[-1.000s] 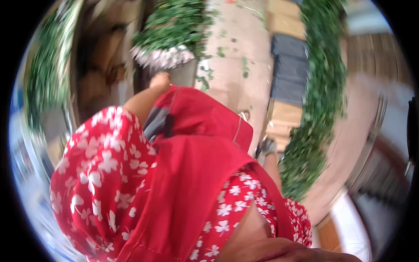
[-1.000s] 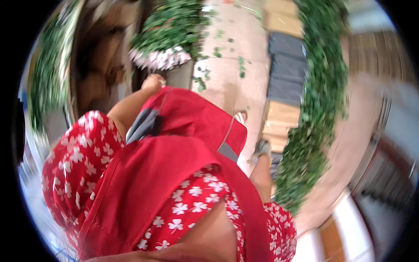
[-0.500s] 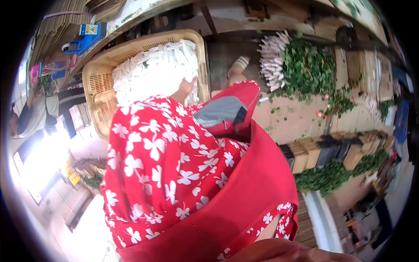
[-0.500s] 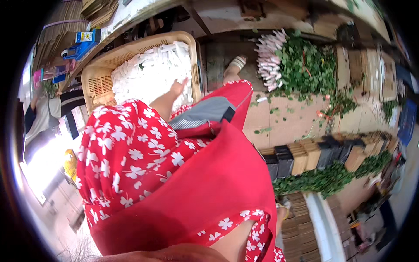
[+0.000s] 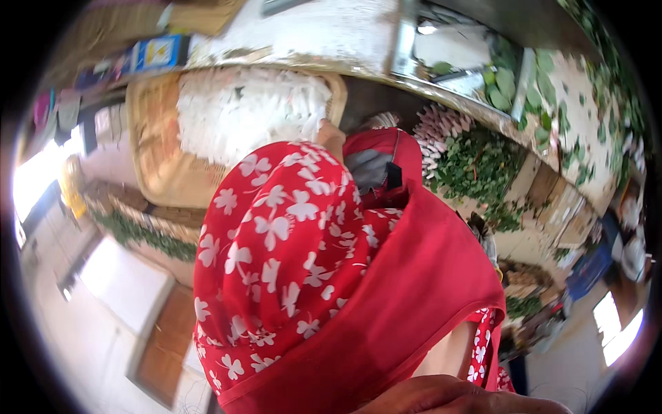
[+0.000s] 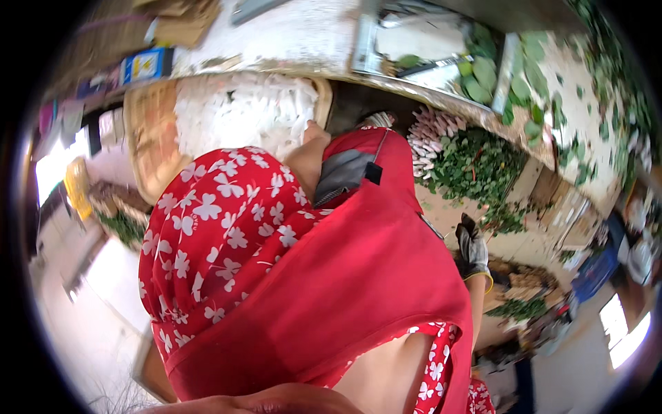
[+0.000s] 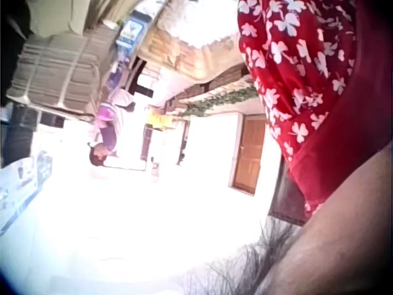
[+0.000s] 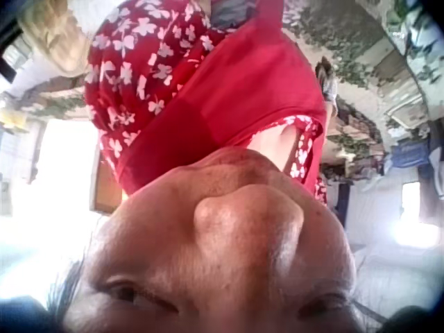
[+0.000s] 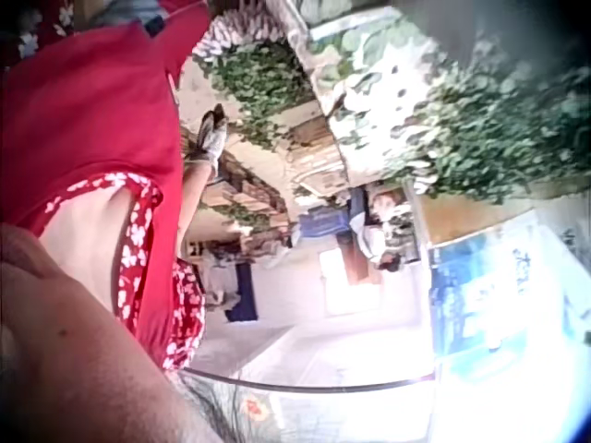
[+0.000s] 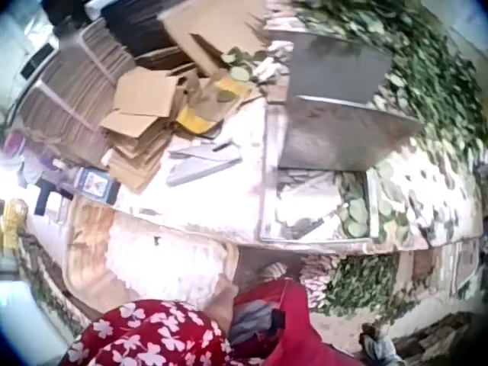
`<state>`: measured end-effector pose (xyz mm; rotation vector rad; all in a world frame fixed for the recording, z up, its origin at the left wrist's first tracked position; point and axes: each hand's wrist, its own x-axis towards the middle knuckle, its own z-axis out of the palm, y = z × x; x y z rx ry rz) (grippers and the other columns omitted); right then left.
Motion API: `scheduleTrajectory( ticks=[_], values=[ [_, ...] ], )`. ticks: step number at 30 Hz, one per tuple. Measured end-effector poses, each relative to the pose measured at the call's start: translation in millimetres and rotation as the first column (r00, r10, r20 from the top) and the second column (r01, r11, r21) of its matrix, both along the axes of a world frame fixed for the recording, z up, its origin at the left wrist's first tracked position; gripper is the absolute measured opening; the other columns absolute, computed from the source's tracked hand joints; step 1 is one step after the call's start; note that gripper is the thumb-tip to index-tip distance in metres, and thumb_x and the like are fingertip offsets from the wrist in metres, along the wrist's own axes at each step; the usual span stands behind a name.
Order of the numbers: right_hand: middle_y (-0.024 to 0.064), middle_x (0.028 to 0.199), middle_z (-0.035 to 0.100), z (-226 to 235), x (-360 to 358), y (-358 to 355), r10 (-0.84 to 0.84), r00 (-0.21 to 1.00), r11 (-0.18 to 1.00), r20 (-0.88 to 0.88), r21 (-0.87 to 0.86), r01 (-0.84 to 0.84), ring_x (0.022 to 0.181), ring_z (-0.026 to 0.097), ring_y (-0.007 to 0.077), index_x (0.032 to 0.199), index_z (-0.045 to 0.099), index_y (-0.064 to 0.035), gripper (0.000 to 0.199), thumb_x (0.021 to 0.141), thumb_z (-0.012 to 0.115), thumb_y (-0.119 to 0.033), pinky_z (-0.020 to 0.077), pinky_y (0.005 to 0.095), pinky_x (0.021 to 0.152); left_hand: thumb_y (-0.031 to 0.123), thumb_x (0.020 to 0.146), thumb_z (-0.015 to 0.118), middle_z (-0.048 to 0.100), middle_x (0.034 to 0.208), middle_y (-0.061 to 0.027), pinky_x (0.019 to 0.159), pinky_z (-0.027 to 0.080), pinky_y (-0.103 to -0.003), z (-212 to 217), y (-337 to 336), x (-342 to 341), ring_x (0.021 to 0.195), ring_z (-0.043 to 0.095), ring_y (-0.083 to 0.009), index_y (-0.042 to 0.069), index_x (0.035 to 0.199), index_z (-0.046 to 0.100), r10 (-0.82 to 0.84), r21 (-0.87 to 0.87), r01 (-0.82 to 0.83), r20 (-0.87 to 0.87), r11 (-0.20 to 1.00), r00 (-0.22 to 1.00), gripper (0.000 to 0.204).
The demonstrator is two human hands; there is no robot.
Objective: The person places roses into cardboard sleeves, staples the sleeves shut by hand using a stapler, and moves the completed bundles into boxes at a work station.
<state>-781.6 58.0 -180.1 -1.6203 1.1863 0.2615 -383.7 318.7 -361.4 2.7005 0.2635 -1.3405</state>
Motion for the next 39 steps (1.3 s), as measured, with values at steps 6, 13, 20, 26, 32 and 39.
scheduleTrajectory(
  ticks=[6,13,20,26,32,39],
  values=[
    [0.0115,0.100,0.065,25.8,25.4,-58.9,0.159,0.893,0.980,-0.420,0.174,-0.093,0.089,0.060,0.0266,0.115,0.060,-0.0073,0.028,0.093,0.048,-0.021,0.0468,0.0329,0.080,0.012,0.083,0.050,0.060,0.111,-0.0260,0.091,0.048,-0.041,19.9,2.4,-4.7,0.106,0.059,-0.0378,-0.002,0.126,0.040,0.033,-0.081,-0.038,-0.061,0.996,0.998,0.046],
    [0.0158,0.107,0.063,34.3,81.7,-138.7,0.520,0.637,0.819,-0.569,0.122,-0.560,0.100,0.059,0.0315,0.116,0.060,-0.0069,0.035,0.091,0.047,-0.028,0.0451,0.0354,0.086,0.011,0.083,0.051,0.060,0.111,-0.0263,0.091,0.047,-0.041,30.6,-5.6,-20.1,0.106,0.059,-0.0380,-0.001,0.126,0.041,0.095,-0.201,-0.107,-0.067,0.974,0.993,0.046],
    [0.0153,0.117,0.062,76.4,269.1,-51.4,0.881,0.440,0.463,-0.172,0.125,-0.878,0.109,0.058,0.0295,0.122,0.057,-0.0083,0.037,0.091,0.049,-0.027,0.0428,0.0334,0.093,0.012,0.079,0.056,0.054,0.120,-0.0272,0.095,0.043,-0.042,38.7,-1.9,-44.1,0.113,0.054,-0.0374,0.001,0.133,0.037,0.179,-0.336,-0.172,-0.008,0.926,0.984,0.058],
    [0.0201,0.113,0.061,26.5,413.4,113.6,0.973,0.058,0.061,0.221,-0.007,-0.998,0.106,0.058,0.0336,0.121,0.056,-0.0051,0.040,0.086,0.053,-0.024,0.0443,0.0369,0.091,0.016,0.074,0.058,0.051,0.119,-0.0272,0.095,0.039,-0.046,22.5,-8.6,-80.2,0.114,0.048,-0.0403,-0.003,0.125,0.036,0.227,-0.360,-0.103,0.322,0.927,0.919,0.058],
    [0.0217,0.118,0.058,-161.2,477.3,199.5,0.779,-0.608,-0.601,-0.155,0.096,-0.794,0.113,0.054,0.0332,0.128,0.051,-0.0093,0.046,0.086,0.054,-0.029,0.0420,0.0372,0.097,0.022,0.074,0.059,0.056,0.110,-0.0216,0.088,0.041,-0.043,29.5,-1.0,-70.4,0.103,0.053,-0.0342,-0.002,0.130,0.038,0.120,-0.372,-0.041,0.191,0.927,0.974,0.064],
    [0.0211,0.122,0.056,-216.4,575.9,296.0,0.869,-0.456,-0.494,-0.192,-0.309,-0.813,0.116,0.052,0.0321,0.130,0.048,-0.0097,0.048,0.087,0.054,-0.030,0.0408,0.0366,0.099,0.021,0.073,0.062,0.052,0.112,-0.0241,0.092,0.037,-0.044,28.7,-0.4,-80.8,0.106,0.050,-0.0352,-0.001,0.138,0.028,0.190,-0.434,-0.065,0.252,0.899,0.949,0.077]
  ],
)
